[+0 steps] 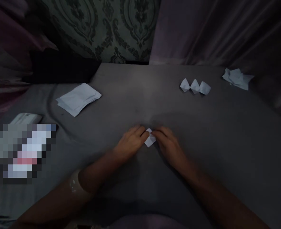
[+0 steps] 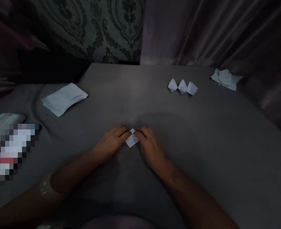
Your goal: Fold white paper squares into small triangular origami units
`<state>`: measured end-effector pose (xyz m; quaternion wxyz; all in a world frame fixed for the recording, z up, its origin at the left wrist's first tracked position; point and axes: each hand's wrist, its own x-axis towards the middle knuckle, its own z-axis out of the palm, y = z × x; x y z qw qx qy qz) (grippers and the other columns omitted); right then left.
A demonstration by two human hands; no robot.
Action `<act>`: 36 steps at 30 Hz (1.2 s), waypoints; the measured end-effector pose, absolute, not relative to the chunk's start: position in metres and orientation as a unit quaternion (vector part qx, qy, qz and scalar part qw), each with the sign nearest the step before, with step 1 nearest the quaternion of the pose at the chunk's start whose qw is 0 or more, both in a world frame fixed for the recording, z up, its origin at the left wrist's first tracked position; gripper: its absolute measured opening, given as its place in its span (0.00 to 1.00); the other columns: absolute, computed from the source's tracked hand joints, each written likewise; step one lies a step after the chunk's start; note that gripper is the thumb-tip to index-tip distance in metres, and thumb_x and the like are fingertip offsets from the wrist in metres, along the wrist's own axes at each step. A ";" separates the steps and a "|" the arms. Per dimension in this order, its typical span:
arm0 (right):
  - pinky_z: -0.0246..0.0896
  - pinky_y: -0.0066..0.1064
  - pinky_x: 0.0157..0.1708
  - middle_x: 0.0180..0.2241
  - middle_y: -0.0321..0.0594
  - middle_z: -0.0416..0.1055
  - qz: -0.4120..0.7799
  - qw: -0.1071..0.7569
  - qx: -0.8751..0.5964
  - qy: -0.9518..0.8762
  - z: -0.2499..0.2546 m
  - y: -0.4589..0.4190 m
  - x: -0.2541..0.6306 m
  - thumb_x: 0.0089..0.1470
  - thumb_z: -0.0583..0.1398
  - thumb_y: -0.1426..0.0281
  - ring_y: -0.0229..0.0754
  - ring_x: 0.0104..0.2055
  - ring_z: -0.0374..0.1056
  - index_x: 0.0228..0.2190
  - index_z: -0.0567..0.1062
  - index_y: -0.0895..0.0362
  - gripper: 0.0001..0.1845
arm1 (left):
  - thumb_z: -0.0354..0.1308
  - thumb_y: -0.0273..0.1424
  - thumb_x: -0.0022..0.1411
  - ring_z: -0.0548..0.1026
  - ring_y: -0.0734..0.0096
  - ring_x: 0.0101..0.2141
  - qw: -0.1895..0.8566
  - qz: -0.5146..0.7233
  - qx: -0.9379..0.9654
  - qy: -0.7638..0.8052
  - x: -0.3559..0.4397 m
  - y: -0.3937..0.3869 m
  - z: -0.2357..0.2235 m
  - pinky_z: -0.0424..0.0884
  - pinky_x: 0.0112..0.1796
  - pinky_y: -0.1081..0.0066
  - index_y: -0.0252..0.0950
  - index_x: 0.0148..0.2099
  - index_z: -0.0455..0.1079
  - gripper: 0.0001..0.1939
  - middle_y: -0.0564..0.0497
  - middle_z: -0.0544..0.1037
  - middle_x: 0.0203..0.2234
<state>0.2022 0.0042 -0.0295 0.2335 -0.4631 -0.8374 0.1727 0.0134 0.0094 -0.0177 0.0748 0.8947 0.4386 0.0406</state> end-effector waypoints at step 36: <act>0.65 0.38 0.37 0.38 0.48 0.71 0.060 0.113 -0.482 -0.867 -0.004 -0.024 0.205 0.64 0.50 0.68 0.47 0.38 0.65 0.46 0.75 0.64 0.19 | 0.48 0.34 0.68 0.72 0.64 0.40 0.138 0.092 0.826 0.539 0.000 -0.017 -0.003 0.67 0.31 0.70 0.37 0.44 0.73 0.14 0.47 0.74 0.40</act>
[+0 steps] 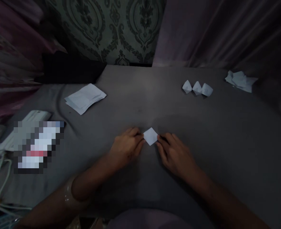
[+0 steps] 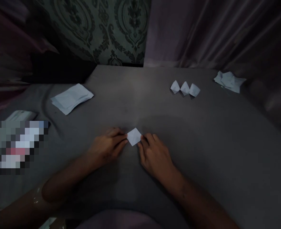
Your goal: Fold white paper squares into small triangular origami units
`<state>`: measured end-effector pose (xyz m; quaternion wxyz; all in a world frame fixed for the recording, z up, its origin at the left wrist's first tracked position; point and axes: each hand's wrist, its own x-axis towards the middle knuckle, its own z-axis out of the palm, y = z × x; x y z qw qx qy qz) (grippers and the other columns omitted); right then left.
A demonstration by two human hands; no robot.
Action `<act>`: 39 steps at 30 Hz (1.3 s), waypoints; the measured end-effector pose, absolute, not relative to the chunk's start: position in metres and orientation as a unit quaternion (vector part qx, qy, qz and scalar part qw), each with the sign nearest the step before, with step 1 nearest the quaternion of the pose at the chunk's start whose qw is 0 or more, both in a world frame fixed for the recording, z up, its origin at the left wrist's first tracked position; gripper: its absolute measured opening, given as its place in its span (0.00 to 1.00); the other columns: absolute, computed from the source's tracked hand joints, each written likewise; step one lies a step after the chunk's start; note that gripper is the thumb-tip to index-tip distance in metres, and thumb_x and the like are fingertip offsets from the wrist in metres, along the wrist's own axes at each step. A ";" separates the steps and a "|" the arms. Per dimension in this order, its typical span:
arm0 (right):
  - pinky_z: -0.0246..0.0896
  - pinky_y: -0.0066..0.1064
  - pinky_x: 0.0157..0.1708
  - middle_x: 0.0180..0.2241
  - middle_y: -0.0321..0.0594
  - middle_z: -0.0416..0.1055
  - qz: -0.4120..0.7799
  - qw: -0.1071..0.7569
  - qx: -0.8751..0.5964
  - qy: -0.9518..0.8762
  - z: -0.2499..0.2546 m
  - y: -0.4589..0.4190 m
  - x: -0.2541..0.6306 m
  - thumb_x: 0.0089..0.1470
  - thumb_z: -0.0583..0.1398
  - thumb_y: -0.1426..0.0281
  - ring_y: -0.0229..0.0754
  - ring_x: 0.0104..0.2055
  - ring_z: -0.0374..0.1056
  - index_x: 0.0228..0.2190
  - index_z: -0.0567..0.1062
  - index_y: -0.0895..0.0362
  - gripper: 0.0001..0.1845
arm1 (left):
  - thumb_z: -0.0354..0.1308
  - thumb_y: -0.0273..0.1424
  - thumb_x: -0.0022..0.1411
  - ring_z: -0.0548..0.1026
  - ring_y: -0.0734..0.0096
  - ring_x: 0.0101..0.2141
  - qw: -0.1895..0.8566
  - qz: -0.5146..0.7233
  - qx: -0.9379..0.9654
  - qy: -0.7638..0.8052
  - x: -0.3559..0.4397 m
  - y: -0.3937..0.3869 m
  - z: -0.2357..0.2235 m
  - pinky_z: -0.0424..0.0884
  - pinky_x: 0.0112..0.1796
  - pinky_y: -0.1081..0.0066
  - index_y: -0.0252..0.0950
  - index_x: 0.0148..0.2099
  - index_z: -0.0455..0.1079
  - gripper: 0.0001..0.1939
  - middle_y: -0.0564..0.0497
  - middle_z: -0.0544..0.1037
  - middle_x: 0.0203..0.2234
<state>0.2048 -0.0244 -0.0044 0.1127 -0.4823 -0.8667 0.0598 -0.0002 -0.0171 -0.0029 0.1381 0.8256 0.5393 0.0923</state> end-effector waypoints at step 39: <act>0.64 0.34 0.37 0.35 0.40 0.75 0.352 0.450 -0.497 -0.654 -0.016 -0.005 0.200 0.49 0.65 0.65 0.42 0.36 0.70 0.36 0.77 0.55 0.11 | 0.59 0.32 0.61 0.72 0.69 0.34 0.256 0.418 0.717 0.496 0.018 -0.008 -0.017 0.64 0.41 0.65 0.38 0.35 0.73 0.05 0.52 0.76 0.29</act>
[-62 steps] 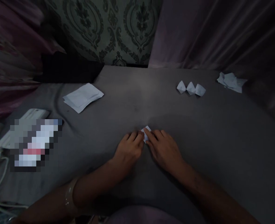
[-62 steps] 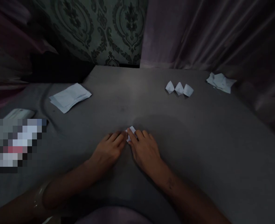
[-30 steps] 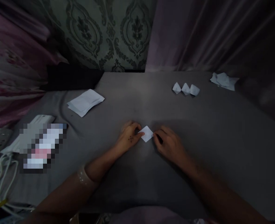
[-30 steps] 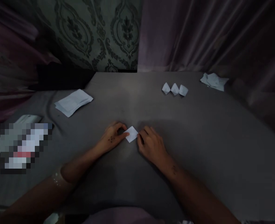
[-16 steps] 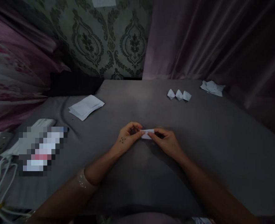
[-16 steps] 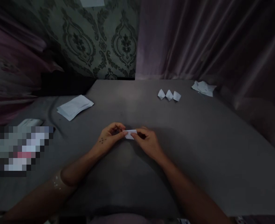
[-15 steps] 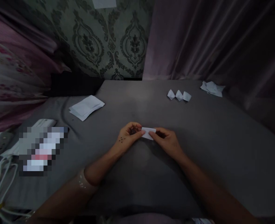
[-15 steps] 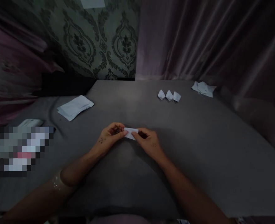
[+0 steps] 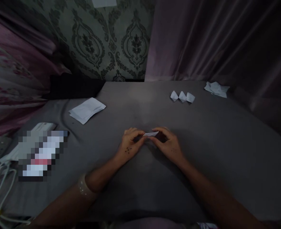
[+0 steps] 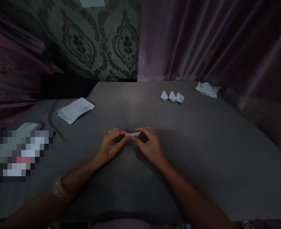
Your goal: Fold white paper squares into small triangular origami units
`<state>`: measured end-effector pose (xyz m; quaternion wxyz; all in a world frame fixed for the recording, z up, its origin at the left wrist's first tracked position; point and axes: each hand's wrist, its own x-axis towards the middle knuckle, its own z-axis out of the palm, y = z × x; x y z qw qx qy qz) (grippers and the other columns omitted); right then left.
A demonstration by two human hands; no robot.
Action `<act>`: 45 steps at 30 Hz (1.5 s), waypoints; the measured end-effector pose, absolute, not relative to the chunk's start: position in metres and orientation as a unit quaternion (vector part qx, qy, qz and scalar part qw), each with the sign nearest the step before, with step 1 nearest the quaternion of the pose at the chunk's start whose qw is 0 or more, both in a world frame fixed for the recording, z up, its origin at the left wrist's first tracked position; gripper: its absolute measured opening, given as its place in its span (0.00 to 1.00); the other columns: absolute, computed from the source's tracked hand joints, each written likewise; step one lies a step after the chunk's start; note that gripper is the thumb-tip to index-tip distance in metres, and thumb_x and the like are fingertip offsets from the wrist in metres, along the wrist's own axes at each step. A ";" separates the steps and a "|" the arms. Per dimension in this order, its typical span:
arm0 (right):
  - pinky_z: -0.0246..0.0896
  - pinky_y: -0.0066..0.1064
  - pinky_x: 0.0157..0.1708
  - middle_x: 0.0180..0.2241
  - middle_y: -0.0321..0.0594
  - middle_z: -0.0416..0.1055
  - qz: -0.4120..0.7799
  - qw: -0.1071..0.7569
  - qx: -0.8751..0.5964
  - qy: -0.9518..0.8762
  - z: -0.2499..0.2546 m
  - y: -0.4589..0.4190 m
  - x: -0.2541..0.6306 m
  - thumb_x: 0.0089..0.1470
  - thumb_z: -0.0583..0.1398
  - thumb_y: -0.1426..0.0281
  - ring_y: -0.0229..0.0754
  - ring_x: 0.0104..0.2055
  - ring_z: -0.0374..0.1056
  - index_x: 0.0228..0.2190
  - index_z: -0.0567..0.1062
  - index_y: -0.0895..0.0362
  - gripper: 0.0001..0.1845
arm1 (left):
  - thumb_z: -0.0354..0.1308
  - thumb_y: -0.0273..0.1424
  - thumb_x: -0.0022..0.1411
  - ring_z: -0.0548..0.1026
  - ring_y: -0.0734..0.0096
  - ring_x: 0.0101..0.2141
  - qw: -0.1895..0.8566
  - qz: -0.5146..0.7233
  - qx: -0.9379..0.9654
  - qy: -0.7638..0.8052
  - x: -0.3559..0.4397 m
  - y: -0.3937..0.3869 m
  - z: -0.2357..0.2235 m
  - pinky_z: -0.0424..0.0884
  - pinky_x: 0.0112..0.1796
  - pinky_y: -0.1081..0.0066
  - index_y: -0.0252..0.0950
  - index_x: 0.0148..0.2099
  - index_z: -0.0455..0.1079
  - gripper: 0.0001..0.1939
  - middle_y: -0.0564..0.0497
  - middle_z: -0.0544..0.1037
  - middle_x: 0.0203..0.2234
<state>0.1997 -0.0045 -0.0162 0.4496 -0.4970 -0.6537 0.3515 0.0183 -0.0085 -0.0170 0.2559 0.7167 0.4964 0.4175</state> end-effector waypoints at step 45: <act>0.63 0.35 0.37 0.36 0.42 0.69 0.236 0.283 -0.568 -0.736 -0.035 0.000 0.203 0.59 0.56 0.66 0.41 0.34 0.68 0.27 0.72 0.57 0.11 | 0.52 0.38 0.65 0.67 0.61 0.38 0.220 0.237 0.728 0.604 0.012 -0.011 -0.036 0.64 0.42 0.58 0.36 0.36 0.73 0.13 0.46 0.70 0.36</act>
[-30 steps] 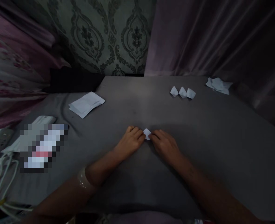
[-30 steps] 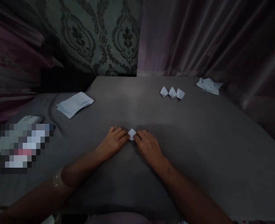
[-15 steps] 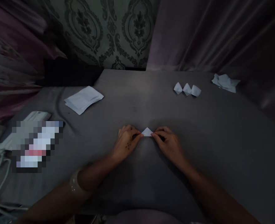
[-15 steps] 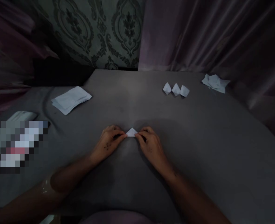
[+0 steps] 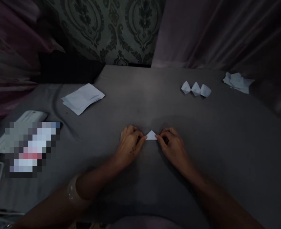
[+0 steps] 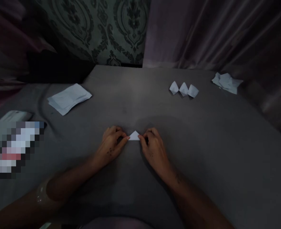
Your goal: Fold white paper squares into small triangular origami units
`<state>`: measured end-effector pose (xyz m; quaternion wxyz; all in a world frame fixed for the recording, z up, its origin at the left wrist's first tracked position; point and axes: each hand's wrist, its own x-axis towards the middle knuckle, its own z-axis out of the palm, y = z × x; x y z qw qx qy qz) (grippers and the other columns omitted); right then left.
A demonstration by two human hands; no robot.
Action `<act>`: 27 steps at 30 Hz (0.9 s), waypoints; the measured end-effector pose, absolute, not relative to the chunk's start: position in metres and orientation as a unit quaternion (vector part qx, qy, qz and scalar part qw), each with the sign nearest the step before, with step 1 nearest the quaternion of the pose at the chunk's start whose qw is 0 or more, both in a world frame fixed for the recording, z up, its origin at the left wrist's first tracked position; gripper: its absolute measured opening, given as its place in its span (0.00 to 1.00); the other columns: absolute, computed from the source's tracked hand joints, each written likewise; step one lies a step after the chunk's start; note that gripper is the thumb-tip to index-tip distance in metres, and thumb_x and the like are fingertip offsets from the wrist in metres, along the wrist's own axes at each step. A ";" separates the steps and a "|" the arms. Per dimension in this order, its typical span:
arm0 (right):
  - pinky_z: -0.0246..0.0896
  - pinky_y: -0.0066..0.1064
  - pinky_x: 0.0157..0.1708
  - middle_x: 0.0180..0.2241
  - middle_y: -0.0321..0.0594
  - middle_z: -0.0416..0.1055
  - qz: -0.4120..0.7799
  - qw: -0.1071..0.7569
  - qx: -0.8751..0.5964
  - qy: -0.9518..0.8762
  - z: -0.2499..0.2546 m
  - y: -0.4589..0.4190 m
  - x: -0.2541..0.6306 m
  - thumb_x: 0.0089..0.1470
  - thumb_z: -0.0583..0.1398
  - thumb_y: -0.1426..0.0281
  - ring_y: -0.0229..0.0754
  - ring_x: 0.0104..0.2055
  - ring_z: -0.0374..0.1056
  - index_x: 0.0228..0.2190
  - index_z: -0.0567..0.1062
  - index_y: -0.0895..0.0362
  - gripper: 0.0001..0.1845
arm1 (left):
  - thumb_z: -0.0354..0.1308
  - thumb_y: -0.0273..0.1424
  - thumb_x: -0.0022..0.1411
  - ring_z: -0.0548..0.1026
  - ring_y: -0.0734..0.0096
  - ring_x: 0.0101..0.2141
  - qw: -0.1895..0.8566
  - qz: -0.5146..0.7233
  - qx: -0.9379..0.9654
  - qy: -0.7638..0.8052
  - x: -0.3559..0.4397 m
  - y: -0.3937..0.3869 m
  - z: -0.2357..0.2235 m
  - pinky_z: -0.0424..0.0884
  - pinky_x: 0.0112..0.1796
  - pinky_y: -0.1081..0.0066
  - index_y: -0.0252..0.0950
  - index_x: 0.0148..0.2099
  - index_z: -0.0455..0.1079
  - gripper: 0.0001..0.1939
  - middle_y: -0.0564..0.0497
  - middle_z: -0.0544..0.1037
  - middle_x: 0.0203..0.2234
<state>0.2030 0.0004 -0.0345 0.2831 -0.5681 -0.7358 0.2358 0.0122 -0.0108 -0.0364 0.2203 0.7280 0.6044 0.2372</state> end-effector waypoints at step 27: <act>0.62 0.31 0.30 0.35 0.41 0.69 0.274 0.280 -0.568 -0.724 -0.034 0.007 0.208 0.56 0.60 0.65 0.37 0.30 0.67 0.24 0.73 0.56 0.11 | 0.58 0.35 0.62 0.67 0.65 0.35 0.200 0.263 0.743 0.582 0.009 -0.007 -0.043 0.64 0.39 0.62 0.39 0.33 0.73 0.08 0.50 0.70 0.33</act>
